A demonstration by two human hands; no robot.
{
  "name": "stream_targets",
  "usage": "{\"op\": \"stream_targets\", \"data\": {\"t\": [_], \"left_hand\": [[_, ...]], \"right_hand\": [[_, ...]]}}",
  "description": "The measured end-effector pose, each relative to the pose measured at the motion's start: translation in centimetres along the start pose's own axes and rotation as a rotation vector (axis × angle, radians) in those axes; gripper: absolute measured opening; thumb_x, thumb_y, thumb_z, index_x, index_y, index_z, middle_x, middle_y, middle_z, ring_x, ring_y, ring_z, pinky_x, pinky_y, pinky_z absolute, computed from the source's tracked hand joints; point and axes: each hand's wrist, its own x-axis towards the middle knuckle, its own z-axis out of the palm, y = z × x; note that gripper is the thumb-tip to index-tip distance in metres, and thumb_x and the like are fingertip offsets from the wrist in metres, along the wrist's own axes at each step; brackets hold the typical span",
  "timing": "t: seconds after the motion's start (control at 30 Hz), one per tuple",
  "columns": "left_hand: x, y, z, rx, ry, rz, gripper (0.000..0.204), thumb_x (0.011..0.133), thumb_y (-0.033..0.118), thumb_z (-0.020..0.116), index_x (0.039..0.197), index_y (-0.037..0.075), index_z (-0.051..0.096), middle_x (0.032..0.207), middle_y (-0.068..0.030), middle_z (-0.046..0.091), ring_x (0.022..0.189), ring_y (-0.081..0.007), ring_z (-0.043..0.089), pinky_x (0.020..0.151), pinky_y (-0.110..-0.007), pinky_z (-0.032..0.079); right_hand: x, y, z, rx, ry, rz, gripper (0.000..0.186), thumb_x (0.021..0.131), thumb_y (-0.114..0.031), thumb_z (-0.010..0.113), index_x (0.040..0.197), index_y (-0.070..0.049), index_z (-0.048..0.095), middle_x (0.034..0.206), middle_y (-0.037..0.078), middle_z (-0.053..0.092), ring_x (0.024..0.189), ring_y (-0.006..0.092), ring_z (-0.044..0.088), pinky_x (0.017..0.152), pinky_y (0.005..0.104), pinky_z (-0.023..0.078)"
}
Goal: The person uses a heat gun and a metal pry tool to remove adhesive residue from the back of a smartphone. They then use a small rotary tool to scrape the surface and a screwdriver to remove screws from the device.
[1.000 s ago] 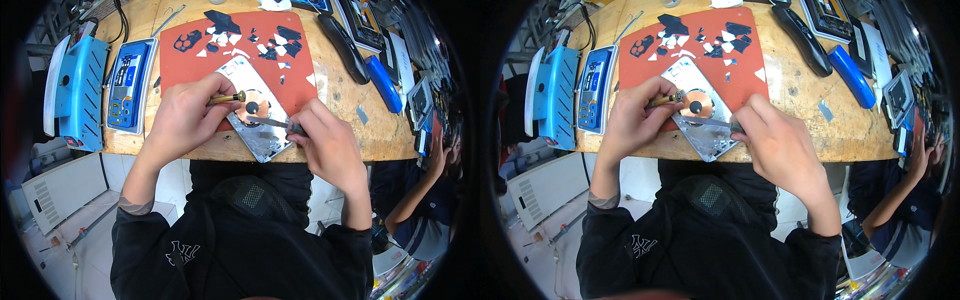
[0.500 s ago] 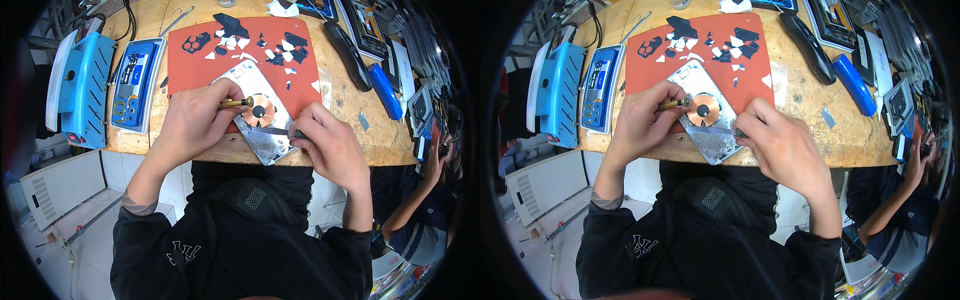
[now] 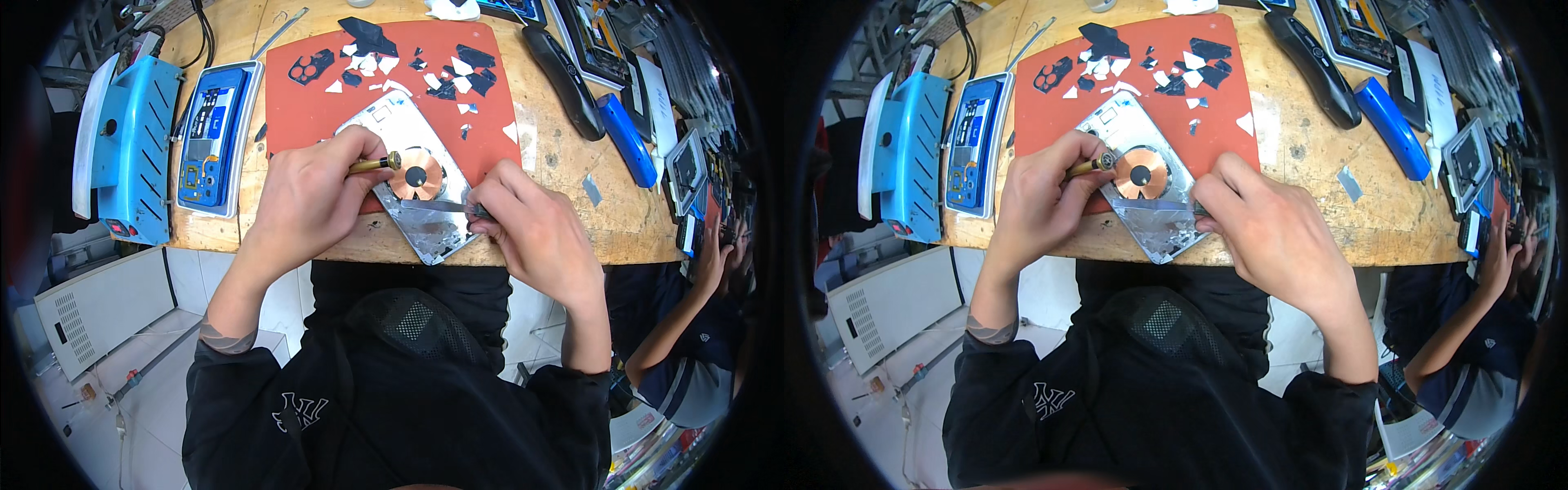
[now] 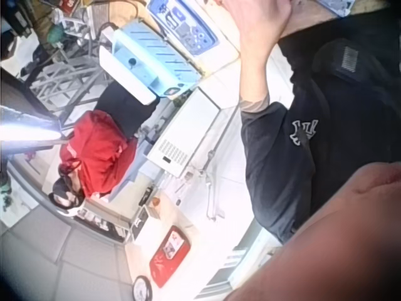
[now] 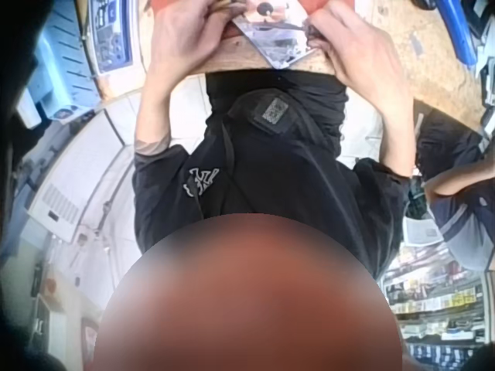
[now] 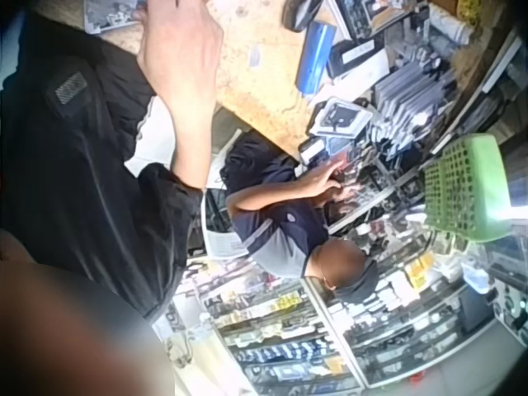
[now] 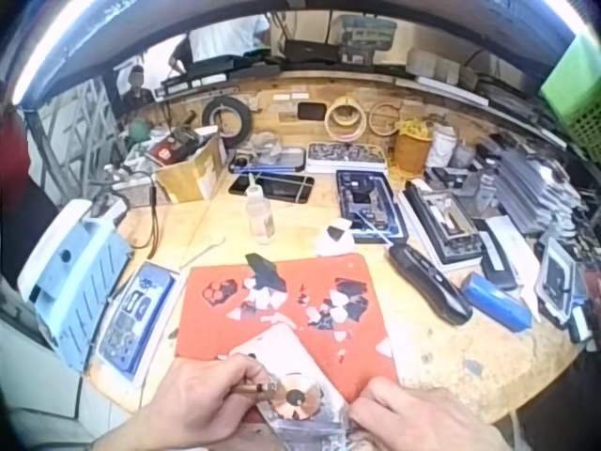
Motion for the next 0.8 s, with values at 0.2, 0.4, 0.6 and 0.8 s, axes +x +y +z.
{"op": "stream_targets", "data": {"t": [0.2, 0.4, 0.6, 0.8], "left_hand": [[0.0, -0.5, -1.7, -0.053, 0.098, -0.056, 0.013, 0.095, 0.003, 0.076, 0.103, 0.002, 0.066, 0.084, -0.0132, 0.075, 0.074, -0.0263, 0.076, 0.064, -0.033, 0.054], [0.5, -2.6, -3.2, -0.033, 0.270, -0.214, 0.010, 0.100, 0.004, 0.073, 0.108, -0.002, 0.072, 0.080, -0.0050, 0.073, 0.070, -0.0044, 0.063, 0.063, -0.023, 0.047], [0.3, -2.2, -2.5, 0.020, 0.259, -0.191, 0.008, 0.098, 0.003, 0.076, 0.102, -0.001, 0.071, 0.084, -0.0025, 0.073, 0.075, -0.0037, 0.062, 0.065, -0.020, 0.047], [0.2, -0.5, -1.9, 0.011, 0.112, -0.095, 0.019, 0.087, 0.002, 0.085, 0.098, 0.002, 0.069, 0.075, -0.0058, 0.070, 0.056, -0.0095, 0.059, 0.054, -0.025, 0.045]], "right_hand": [[0.0, -0.2, 0.0, -0.002, -0.011, 0.045, 0.026, 0.087, 0.001, 0.075, 0.109, -0.006, 0.062, 0.100, 0.011, 0.057, 0.088, 0.0357, 0.067, 0.073, 0.0458, 0.053], [0.2, -0.2, 0.0, -0.003, -0.029, 0.018, 0.020, 0.095, -0.009, 0.072, 0.106, -0.006, 0.056, 0.102, 0.015, 0.054, 0.086, 0.0382, 0.068, 0.071, 0.0482, 0.053], [0.1, -0.1, 0.0, -0.016, -0.025, 0.012, 0.021, 0.094, -0.007, 0.073, 0.106, -0.005, 0.056, 0.103, 0.015, 0.054, 0.087, 0.0383, 0.068, 0.071, 0.0477, 0.053], [-0.3, -0.2, 0.3, -0.042, 0.010, 0.022, 0.023, 0.092, -0.008, 0.074, 0.104, -0.005, 0.055, 0.101, 0.015, 0.055, 0.088, 0.0379, 0.068, 0.071, 0.0470, 0.053]]}}
